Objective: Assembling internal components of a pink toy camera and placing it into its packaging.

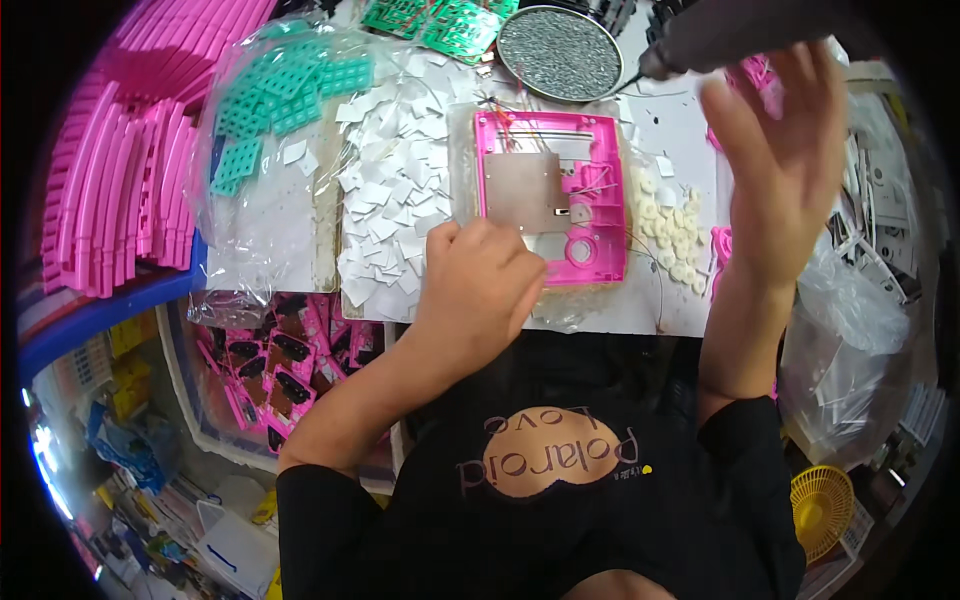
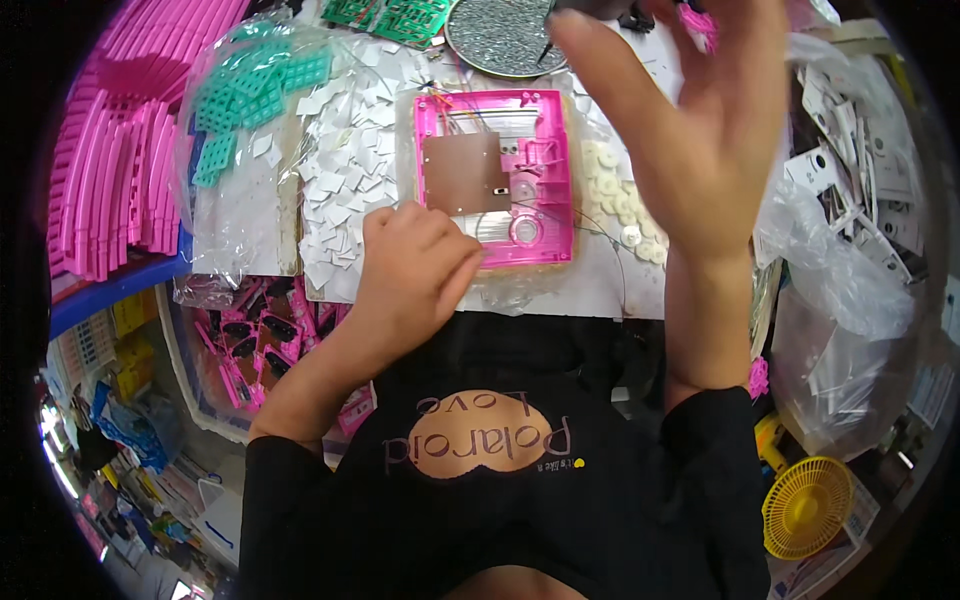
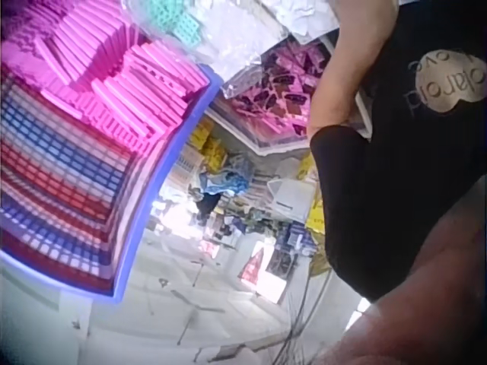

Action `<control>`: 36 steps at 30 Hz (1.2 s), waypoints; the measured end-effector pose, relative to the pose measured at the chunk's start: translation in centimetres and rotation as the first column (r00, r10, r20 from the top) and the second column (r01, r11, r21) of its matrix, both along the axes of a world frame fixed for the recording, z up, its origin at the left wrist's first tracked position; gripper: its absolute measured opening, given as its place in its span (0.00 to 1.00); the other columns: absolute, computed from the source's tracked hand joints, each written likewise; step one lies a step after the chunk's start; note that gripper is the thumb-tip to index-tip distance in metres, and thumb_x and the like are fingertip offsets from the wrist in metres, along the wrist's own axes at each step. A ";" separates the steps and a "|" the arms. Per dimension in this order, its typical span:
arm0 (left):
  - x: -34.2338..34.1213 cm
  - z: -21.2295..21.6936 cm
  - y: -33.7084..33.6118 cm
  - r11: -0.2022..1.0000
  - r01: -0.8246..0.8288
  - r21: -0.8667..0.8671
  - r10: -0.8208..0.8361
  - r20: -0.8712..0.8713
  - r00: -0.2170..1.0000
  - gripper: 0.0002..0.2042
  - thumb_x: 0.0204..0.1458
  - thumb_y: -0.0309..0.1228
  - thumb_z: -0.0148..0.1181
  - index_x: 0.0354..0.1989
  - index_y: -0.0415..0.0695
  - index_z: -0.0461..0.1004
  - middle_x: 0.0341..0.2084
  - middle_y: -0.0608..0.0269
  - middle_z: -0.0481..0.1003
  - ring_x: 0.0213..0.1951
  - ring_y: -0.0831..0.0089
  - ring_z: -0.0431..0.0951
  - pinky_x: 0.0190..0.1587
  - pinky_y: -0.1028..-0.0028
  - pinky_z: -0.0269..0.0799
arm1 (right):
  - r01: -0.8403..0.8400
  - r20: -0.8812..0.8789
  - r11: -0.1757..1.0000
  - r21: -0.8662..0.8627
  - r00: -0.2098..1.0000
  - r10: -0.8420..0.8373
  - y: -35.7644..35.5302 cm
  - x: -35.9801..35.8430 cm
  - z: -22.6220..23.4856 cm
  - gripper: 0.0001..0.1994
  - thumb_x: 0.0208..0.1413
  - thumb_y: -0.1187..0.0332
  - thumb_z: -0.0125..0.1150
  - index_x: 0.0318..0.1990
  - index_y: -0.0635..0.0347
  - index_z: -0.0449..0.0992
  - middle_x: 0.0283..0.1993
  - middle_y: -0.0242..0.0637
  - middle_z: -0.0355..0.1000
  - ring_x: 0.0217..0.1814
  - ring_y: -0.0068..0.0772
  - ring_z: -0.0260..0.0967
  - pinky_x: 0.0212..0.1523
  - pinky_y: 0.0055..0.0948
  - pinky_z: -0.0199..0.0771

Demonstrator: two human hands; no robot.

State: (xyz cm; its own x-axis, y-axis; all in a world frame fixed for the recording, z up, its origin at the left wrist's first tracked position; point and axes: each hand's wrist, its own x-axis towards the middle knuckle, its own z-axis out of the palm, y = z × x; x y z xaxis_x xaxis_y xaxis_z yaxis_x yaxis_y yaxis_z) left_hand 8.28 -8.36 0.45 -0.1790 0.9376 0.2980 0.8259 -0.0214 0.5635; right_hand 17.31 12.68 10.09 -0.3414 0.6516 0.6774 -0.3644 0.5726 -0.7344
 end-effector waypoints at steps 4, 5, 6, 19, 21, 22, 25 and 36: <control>-1.2 -0.1 0.4 0.992 -0.010 -0.124 0.073 0.522 0.849 0.02 0.58 0.25 0.61 0.37 0.42 0.79 0.29 0.66 0.75 0.29 0.75 0.72 0.32 0.74 0.64 | -0.032 0.323 0.982 0.186 0.946 -0.031 -1.2 6.6 -4.0 0.21 0.53 0.84 0.64 0.56 0.65 0.74 0.53 0.41 0.75 0.58 0.32 0.71 0.58 0.34 0.70; -1.5 -0.1 0.6 0.986 0.004 -0.168 0.104 0.628 0.771 0.04 0.61 0.26 0.59 0.39 0.41 0.78 0.29 0.66 0.76 0.26 0.78 0.71 0.29 0.76 0.63 | -0.209 0.558 0.975 0.077 0.820 0.131 -1.2 7.4 -4.7 0.17 0.53 0.84 0.61 0.51 0.63 0.78 0.50 0.40 0.77 0.52 0.33 0.72 0.53 0.33 0.71; -1.8 -0.1 0.8 0.977 0.021 -0.213 0.143 0.720 0.679 0.05 0.63 0.26 0.57 0.40 0.39 0.78 0.29 0.66 0.77 0.24 0.82 0.70 0.25 0.79 0.62 | -0.302 0.611 0.929 0.213 0.783 0.114 -1.4 6.6 -5.9 0.16 0.50 0.84 0.61 0.47 0.60 0.80 0.46 0.40 0.77 0.48 0.38 0.72 0.48 0.35 0.73; -3.0 0.1 2.1 0.953 -0.061 -0.298 0.261 0.697 0.668 0.07 0.60 0.28 0.61 0.40 0.36 0.78 0.26 0.66 0.78 0.19 0.84 0.68 0.23 0.79 0.64 | -0.560 0.652 0.773 0.298 0.711 0.264 -1.0 2.2 -9.6 0.09 0.49 0.74 0.69 0.39 0.57 0.80 0.38 0.35 0.76 0.44 0.43 0.72 0.41 0.36 0.76; -3.4 1.1 2.1 0.954 -0.040 -0.297 0.209 0.565 0.798 0.08 0.59 0.27 0.62 0.43 0.36 0.78 0.26 0.67 0.77 0.23 0.84 0.71 0.27 0.80 0.66 | -0.536 0.727 0.811 0.234 0.651 0.221 -0.7 2.3 -9.5 0.06 0.51 0.74 0.69 0.37 0.58 0.79 0.35 0.36 0.75 0.41 0.43 0.71 0.40 0.37 0.74; -3.5 1.5 2.0 0.954 -0.031 -0.298 0.181 0.491 0.852 0.08 0.58 0.26 0.62 0.44 0.36 0.78 0.27 0.68 0.77 0.25 0.83 0.72 0.28 0.80 0.67 | -0.533 0.717 0.818 0.214 0.655 0.239 -0.8 2.2 -9.6 0.06 0.51 0.74 0.69 0.37 0.58 0.79 0.35 0.36 0.75 0.41 0.43 0.70 0.40 0.38 0.73; -2.9 0.7 2.2 0.981 -0.056 -0.186 0.121 0.357 0.926 0.07 0.54 0.24 0.64 0.41 0.37 0.78 0.26 0.66 0.76 0.25 0.81 0.73 0.28 0.78 0.68 | -0.522 0.691 0.834 0.179 0.670 0.271 -1.1 1.7 -9.8 0.07 0.50 0.74 0.69 0.37 0.58 0.79 0.34 0.36 0.74 0.40 0.43 0.69 0.41 0.38 0.72; -1.4 1.3 1.7 0.984 -0.153 -0.096 0.173 0.272 0.947 0.05 0.52 0.25 0.65 0.35 0.41 0.77 0.24 0.59 0.75 0.24 0.67 0.77 0.28 0.70 0.72 | -0.481 0.725 0.818 0.315 0.678 0.120 -3.5 2.3 -7.9 0.11 0.46 0.75 0.68 0.39 0.59 0.79 0.34 0.36 0.73 0.38 0.43 0.69 0.40 0.36 0.72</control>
